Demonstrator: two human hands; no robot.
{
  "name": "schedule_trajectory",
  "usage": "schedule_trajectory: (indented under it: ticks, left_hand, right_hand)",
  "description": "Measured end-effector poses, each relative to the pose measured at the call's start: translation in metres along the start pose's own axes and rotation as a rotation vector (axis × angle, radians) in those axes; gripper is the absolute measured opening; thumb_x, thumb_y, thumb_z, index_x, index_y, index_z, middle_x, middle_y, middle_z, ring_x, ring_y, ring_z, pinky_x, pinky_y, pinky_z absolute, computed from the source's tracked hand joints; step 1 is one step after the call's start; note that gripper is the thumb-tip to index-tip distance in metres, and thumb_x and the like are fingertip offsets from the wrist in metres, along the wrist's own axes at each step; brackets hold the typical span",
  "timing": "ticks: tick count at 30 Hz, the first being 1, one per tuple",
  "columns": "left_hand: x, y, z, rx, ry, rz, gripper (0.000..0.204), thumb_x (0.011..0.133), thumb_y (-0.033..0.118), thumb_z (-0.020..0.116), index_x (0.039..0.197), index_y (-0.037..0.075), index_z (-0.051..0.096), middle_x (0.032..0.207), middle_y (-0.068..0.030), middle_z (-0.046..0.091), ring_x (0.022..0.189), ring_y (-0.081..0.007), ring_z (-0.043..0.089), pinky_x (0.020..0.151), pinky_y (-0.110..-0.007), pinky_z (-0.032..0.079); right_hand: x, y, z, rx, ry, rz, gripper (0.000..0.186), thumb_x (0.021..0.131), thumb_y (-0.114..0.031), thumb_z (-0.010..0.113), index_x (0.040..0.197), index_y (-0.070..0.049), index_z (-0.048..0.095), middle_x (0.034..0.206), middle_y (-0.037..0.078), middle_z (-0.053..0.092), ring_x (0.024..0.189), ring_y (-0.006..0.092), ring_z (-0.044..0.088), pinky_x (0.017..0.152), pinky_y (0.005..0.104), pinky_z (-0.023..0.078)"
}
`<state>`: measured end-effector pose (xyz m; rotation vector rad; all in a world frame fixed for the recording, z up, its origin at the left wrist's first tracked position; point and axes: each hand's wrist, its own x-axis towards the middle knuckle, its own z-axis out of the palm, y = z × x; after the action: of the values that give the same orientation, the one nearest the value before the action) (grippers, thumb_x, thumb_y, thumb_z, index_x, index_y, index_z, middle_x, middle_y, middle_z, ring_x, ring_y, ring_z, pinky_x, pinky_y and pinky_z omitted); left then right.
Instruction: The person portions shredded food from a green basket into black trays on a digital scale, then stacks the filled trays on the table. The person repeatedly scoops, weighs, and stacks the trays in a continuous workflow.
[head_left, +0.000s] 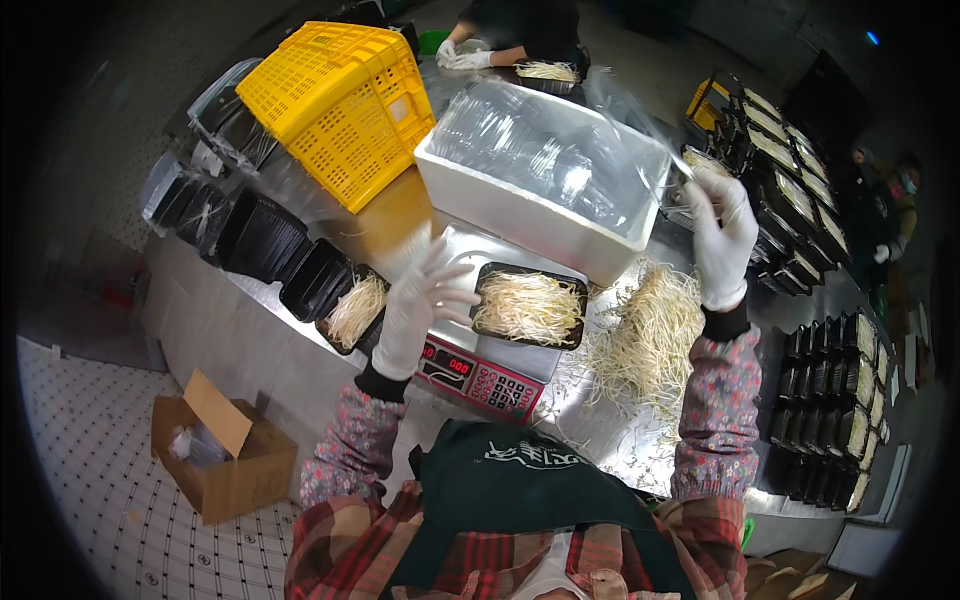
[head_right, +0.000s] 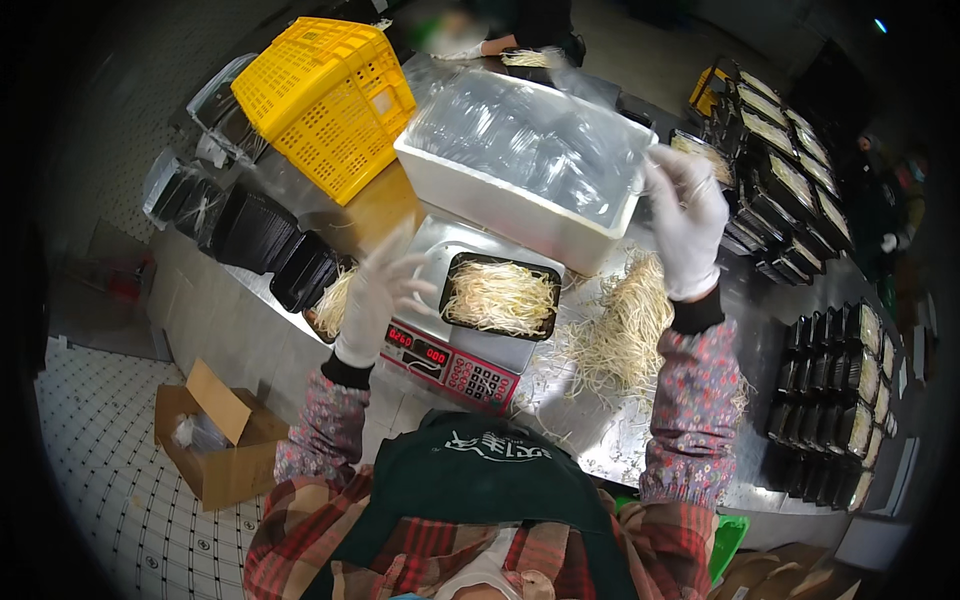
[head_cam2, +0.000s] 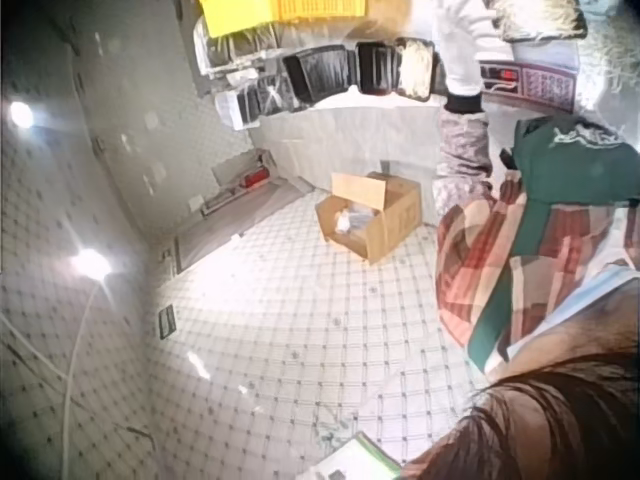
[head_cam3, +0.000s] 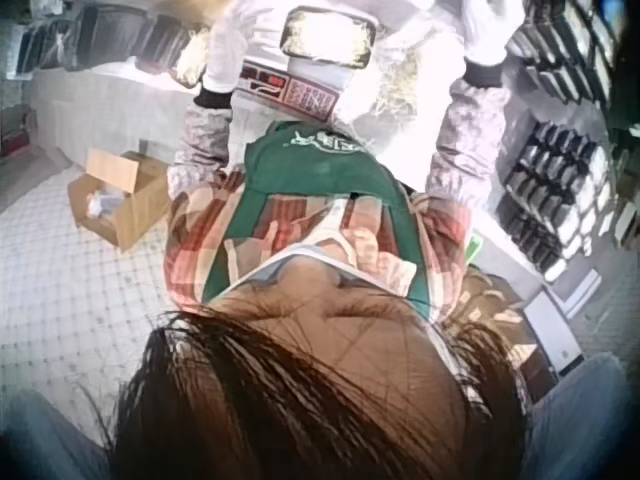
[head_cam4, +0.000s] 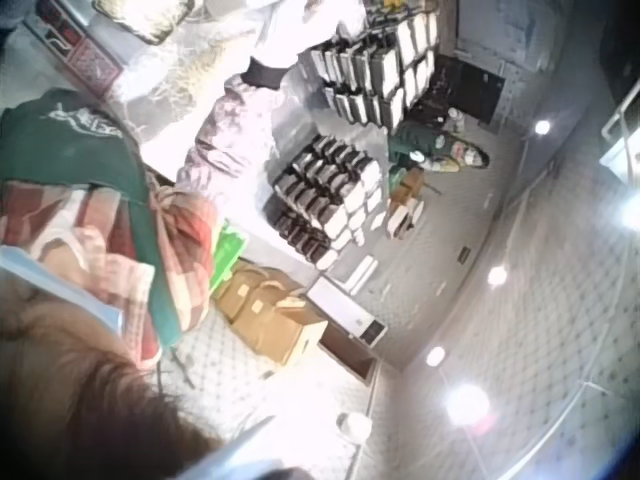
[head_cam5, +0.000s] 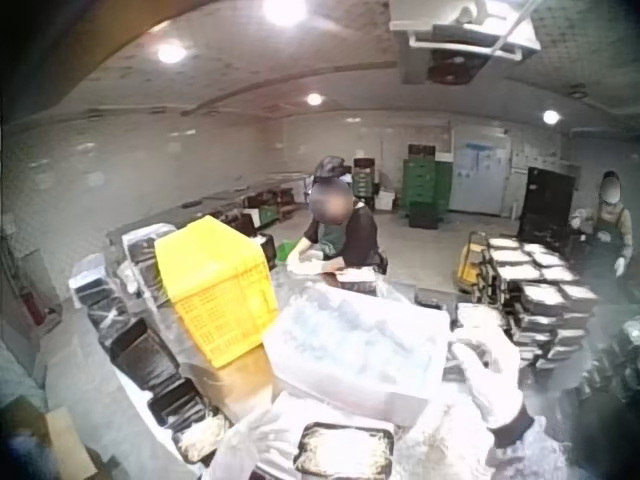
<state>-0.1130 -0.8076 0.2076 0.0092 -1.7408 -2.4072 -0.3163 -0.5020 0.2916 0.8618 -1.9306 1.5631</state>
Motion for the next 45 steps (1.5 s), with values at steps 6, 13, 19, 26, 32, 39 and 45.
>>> schedule_trajectory:
  ticks: [6, 13, 19, 26, 32, 39, 45]
  left_hand:
    - [0.035, 0.043, -0.003, -0.263, -0.052, -0.111, 0.066, 0.098, 0.034, 0.048, 0.152, 0.003, 0.024, 0.128, -0.0248, 0.056, 0.088, -0.0258, 0.069, 0.058, -0.031, 0.06]
    - [-0.011, 0.001, 0.008, 0.04, -0.058, 0.029, 0.069, 0.092, -0.004, 0.052, 0.154, 0.01, 0.023, 0.109, -0.0138, 0.065, 0.081, -0.0206, 0.07, 0.071, -0.029, 0.058]
    - [-0.022, -0.076, -0.019, 0.472, 0.193, -0.032, 0.033, 0.089, 0.004, 0.066, 0.122, 0.005, 0.066, 0.099, -0.0043, 0.068, 0.082, -0.0106, 0.062, 0.076, -0.021, 0.049]
    - [0.069, -0.13, -0.028, 0.816, 0.24, 0.155, 0.027, 0.09, 0.021, 0.065, 0.112, 0.008, 0.072, 0.104, -0.0096, 0.068, 0.087, -0.0226, 0.062, 0.081, -0.031, 0.05]
    - [0.087, -0.164, -0.048, 0.668, 0.149, 0.16, 0.032, 0.095, 0.027, 0.06, 0.105, -0.002, 0.07, 0.077, -0.0041, 0.064, 0.072, -0.0117, 0.059, 0.071, -0.026, 0.049]
    - [0.085, -0.127, -0.046, 0.204, -0.022, -0.476, 0.015, 0.094, 0.019, 0.063, 0.099, 0.006, 0.068, 0.075, 0.0082, 0.053, 0.063, -0.0019, 0.047, 0.053, -0.02, 0.038]
    - [0.081, -0.159, -0.047, 0.184, 0.158, -0.26, 0.015, 0.09, 0.013, 0.067, 0.098, 0.001, 0.071, 0.09, 0.0, 0.067, 0.081, -0.0091, 0.061, 0.074, -0.025, 0.048]
  right_hand:
    - [-0.058, -0.066, 0.036, -0.272, -0.63, -0.729, 0.043, 0.077, -0.01, 0.072, 0.119, -0.015, 0.066, 0.091, 0.002, 0.061, 0.091, 0.02, 0.063, 0.062, 0.0303, 0.05]
    - [-0.12, -0.057, 0.049, 0.425, -0.24, 0.355, 0.067, 0.09, -0.005, 0.068, 0.149, -0.005, 0.037, 0.103, 0.003, 0.058, 0.093, 0.0107, 0.056, 0.08, 0.0207, 0.048]
    - [-0.203, -0.001, 0.054, -0.176, -0.388, 0.377, 0.036, 0.091, -0.013, 0.068, 0.127, -0.011, 0.061, 0.07, 0.006, 0.059, 0.061, 0.0177, 0.06, 0.059, 0.03, 0.049]
    - [-0.165, 0.07, 0.077, -0.57, -0.295, 0.212, 0.02, 0.095, -0.029, 0.061, 0.108, -0.014, 0.064, 0.089, 0.012, 0.072, 0.076, 0.033, 0.069, 0.066, 0.0414, 0.054]
    - [-0.168, 0.083, 0.08, -0.612, -0.447, 0.473, 0.028, 0.098, -0.037, 0.055, 0.108, -0.014, 0.066, 0.085, 0.017, 0.07, 0.081, 0.0348, 0.068, 0.072, 0.0435, 0.052]
    - [-0.197, 0.136, 0.088, 0.324, -0.223, 0.909, 0.019, 0.094, -0.022, 0.068, 0.097, -0.003, 0.066, 0.08, -0.004, 0.065, 0.072, 0.0068, 0.055, 0.068, 0.0233, 0.046]
    - [-0.191, 0.126, 0.095, 0.503, -0.139, 0.989, 0.013, 0.092, -0.016, 0.071, 0.085, -0.007, 0.065, 0.075, -0.006, 0.061, 0.066, 0.002, 0.051, 0.061, 0.0197, 0.042]
